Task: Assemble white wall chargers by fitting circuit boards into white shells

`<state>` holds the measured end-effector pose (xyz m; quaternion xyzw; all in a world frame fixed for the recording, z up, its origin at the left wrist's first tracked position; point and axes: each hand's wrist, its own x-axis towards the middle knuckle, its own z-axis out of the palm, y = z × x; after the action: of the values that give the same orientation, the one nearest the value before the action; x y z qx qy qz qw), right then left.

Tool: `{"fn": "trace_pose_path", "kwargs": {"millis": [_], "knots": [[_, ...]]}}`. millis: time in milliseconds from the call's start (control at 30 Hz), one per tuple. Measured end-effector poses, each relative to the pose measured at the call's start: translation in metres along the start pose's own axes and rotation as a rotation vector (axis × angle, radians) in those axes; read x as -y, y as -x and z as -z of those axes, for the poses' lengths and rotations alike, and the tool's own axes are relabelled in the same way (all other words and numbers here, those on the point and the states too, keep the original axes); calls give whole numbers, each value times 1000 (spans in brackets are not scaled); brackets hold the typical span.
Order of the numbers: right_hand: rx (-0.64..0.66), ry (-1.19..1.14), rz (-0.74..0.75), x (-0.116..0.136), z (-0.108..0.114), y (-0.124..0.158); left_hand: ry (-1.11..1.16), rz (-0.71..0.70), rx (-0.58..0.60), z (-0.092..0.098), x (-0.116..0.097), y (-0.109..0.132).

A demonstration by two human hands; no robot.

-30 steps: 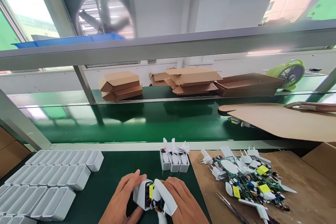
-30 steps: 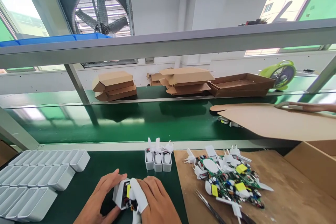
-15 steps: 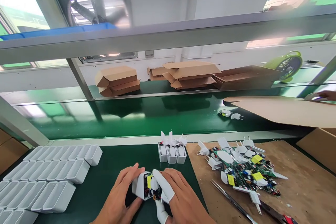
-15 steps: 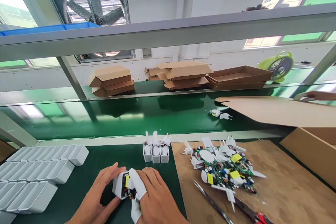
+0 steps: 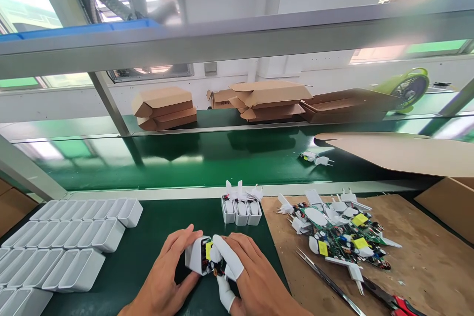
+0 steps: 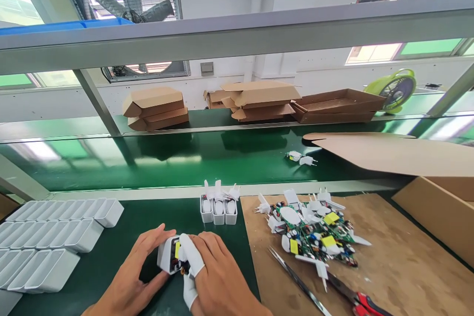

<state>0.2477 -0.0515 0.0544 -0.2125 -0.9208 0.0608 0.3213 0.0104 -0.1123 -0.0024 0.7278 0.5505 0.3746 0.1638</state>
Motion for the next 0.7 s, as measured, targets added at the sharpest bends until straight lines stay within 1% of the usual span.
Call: {"fn": "trace_pose_path", "kwargs": {"millis": [167,333,433,533,600,700], "knots": [[6,-7,-8,-3,-2,-1,-6,5,-1,1,-1,-2],[25,-48,-23,-6,-4,2,54,-2,-36,-5,1,1],[30,-20,4,-10,-14,8,97,-34,-34,-9,0,0],[20,-36,12,-14,-29,15,154,-68,-22,-8,-4,-3],[-22,-131,-31,-14,-37,18,208,-69,-4,-8,-8,-4],[-54,-437,-178,-14,-34,18,358,-27,73,-8,-11,-5]]}}
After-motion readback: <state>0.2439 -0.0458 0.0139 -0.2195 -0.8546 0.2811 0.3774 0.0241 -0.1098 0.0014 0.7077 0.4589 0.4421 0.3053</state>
